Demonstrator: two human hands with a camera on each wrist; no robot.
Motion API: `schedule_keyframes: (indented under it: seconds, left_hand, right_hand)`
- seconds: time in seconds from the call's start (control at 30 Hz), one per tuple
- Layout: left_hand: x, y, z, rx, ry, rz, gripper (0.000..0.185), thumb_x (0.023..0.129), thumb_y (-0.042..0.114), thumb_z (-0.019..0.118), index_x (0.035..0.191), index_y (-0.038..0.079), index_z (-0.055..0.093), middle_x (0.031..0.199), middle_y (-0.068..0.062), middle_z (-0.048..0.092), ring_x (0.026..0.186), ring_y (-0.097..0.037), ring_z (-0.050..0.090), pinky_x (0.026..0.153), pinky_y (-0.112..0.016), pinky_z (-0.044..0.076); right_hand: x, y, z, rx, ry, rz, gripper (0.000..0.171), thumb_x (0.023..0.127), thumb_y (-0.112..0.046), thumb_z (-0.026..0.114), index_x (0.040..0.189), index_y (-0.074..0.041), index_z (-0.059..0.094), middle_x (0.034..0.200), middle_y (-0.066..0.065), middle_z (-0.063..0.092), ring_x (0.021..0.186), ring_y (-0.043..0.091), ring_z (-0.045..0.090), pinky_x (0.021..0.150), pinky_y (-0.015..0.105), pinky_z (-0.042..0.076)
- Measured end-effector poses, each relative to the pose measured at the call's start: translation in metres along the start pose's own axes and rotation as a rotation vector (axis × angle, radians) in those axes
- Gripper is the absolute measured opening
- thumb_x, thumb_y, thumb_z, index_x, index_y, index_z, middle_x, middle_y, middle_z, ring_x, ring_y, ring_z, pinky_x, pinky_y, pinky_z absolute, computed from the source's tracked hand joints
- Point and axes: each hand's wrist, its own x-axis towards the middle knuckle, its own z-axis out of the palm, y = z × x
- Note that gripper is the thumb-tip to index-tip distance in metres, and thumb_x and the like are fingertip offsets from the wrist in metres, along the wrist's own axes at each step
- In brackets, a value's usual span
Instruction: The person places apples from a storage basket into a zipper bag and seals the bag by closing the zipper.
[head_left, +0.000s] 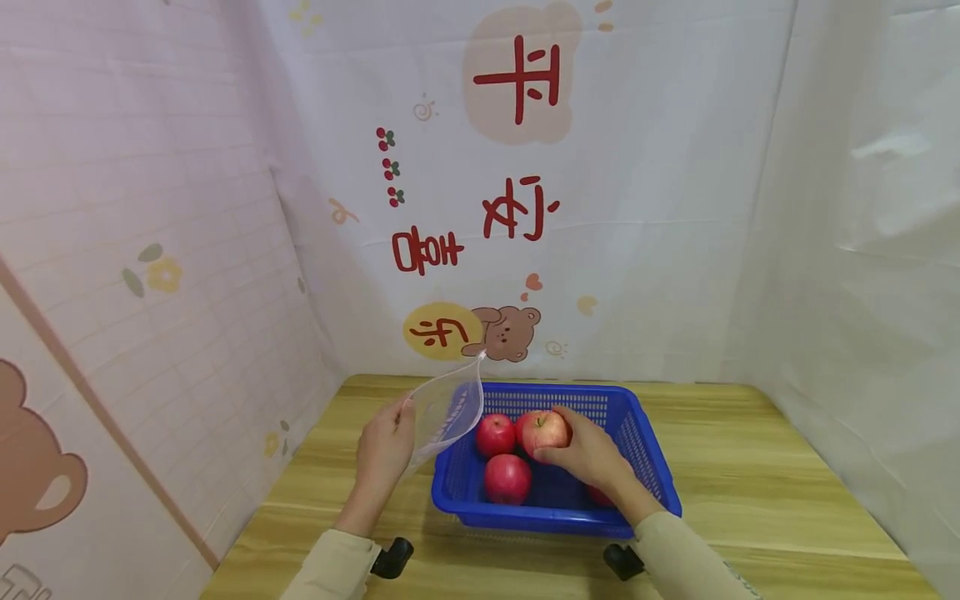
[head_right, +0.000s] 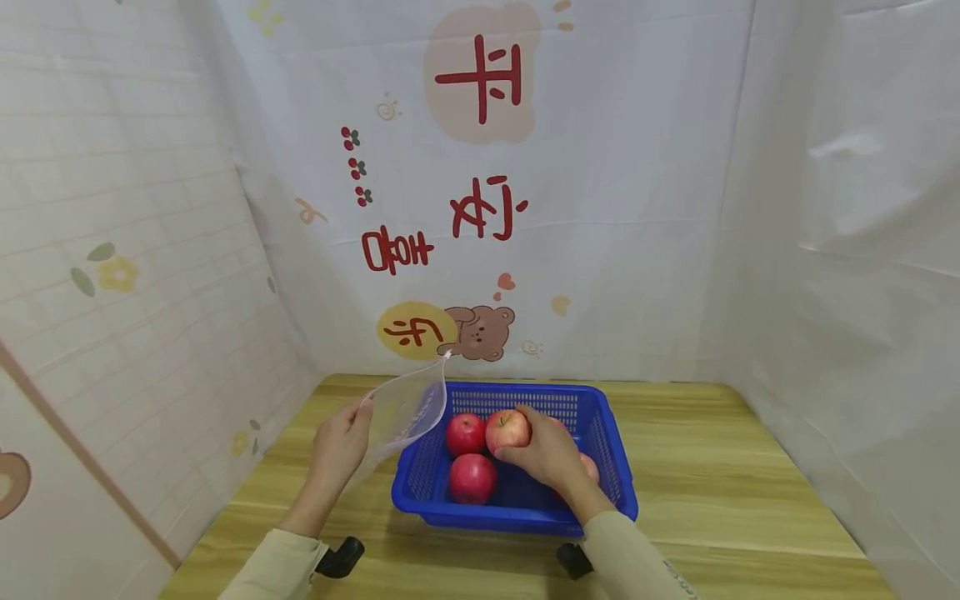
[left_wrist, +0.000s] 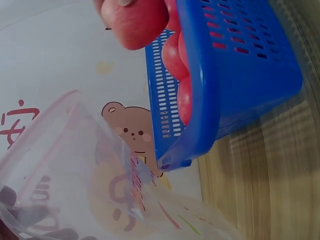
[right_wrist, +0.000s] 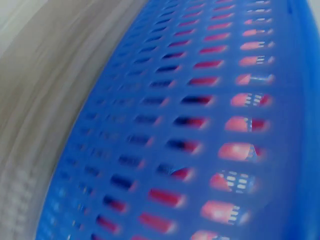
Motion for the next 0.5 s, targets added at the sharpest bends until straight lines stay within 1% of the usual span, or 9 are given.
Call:
schedule_keyframes:
  seconds: [0.1,0.27,0.33,0.5]
  left_hand:
    - [-0.002,-0.001,0.005,0.002,0.002,0.032,0.038,0.104,0.025,0.045,0.130,0.006,0.066,0.130,-0.018,0.063,0.117,-0.044,0.058,0.092,-0.061,0.045]
    - [-0.006,-0.001,0.012,0.029,0.006,0.072,0.039,0.105,0.023,0.044,0.129,0.001,0.065,0.135,-0.027,0.055,0.118,-0.051,0.055,0.090,-0.067,0.044]
    - [-0.007,0.000,0.014,0.033,0.014,0.076,0.039,0.105,0.023,0.044,0.128,0.000,0.065,0.136,-0.029,0.053,0.118,-0.052,0.054,0.089,-0.068,0.044]
    - [-0.008,0.000,0.016,0.024,0.036,0.085,0.037,0.104,0.022,0.046,0.126,0.000,0.067,0.136,-0.030,0.053,0.116,-0.053,0.056,0.088,-0.067,0.044]
  right_hand:
    - [0.002,-0.005,0.000,0.034,0.030,0.005,0.087,0.077,-0.048,0.080,0.146,-0.006,0.048,0.134,0.015,0.059,0.118,0.034,0.059,0.097,0.054,0.046]
    - [0.003,-0.015,-0.002,0.085,0.073,0.026,0.087,0.077,-0.048,0.081,0.145,-0.006,0.048,0.134,0.017,0.059,0.119,0.035,0.058,0.099,0.054,0.045]
    - [0.003,-0.018,-0.001,0.116,0.083,0.037,0.087,0.076,-0.048,0.081,0.146,-0.007,0.048,0.135,0.017,0.059,0.120,0.035,0.058,0.100,0.053,0.044]
    - [0.006,-0.026,0.000,0.193,0.110,0.049,0.087,0.076,-0.047,0.082,0.146,-0.011,0.048,0.133,0.015,0.060,0.118,0.032,0.059,0.099,0.051,0.046]
